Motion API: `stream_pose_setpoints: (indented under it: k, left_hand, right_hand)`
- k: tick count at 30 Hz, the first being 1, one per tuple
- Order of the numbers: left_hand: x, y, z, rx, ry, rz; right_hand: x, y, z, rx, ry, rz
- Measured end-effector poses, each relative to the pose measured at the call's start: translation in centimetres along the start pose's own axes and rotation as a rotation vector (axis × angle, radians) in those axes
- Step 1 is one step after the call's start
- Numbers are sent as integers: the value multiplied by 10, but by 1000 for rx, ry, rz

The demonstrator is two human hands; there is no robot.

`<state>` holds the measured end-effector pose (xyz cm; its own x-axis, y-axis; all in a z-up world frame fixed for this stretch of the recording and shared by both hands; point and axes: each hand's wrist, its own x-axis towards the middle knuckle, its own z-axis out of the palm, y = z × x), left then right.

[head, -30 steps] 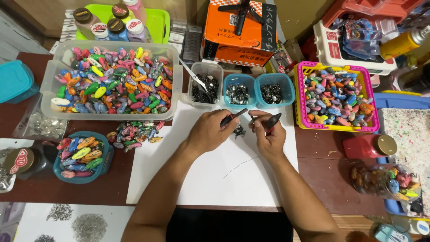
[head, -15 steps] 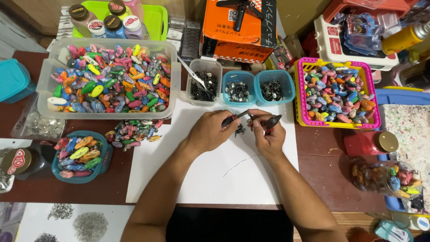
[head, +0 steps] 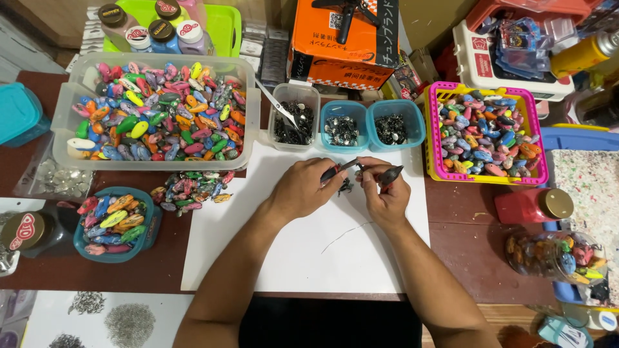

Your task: The person is assembling colorful fishing lures by using pliers to attach metal components and hooks to lure bodies.

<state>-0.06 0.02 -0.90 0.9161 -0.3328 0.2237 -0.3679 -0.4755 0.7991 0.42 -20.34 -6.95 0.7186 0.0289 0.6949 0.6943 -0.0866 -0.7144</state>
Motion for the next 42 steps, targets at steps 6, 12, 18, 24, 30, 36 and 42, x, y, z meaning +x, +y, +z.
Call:
stream_pose_setpoints:
  k: [6, 12, 18, 24, 30, 36, 42]
  left_hand:
    - [0, 5, -4, 53, 12, 24]
    - [1, 5, -6, 124, 37, 62]
    - [1, 0, -4, 174, 45, 63]
    - [0, -7, -2, 230, 113, 61]
    - [-1, -7, -18, 284, 176, 16]
    - [1, -23, -23, 346, 208, -43]
    - [1, -20, -29, 320, 179, -73]
  right_hand:
    - [2, -4, 2, -23, -6, -5]
    - [1, -4, 2, -32, -11, 8]
    - [-1, -3, 3, -15, -14, 24]
    - [2, -9, 5, -16, -32, 134]
    - [4, -8, 1, -45, -85, 314]
    - [18, -23, -11, -77, -271, 557]
    - [33, -54, -15, 122, -373, 580]
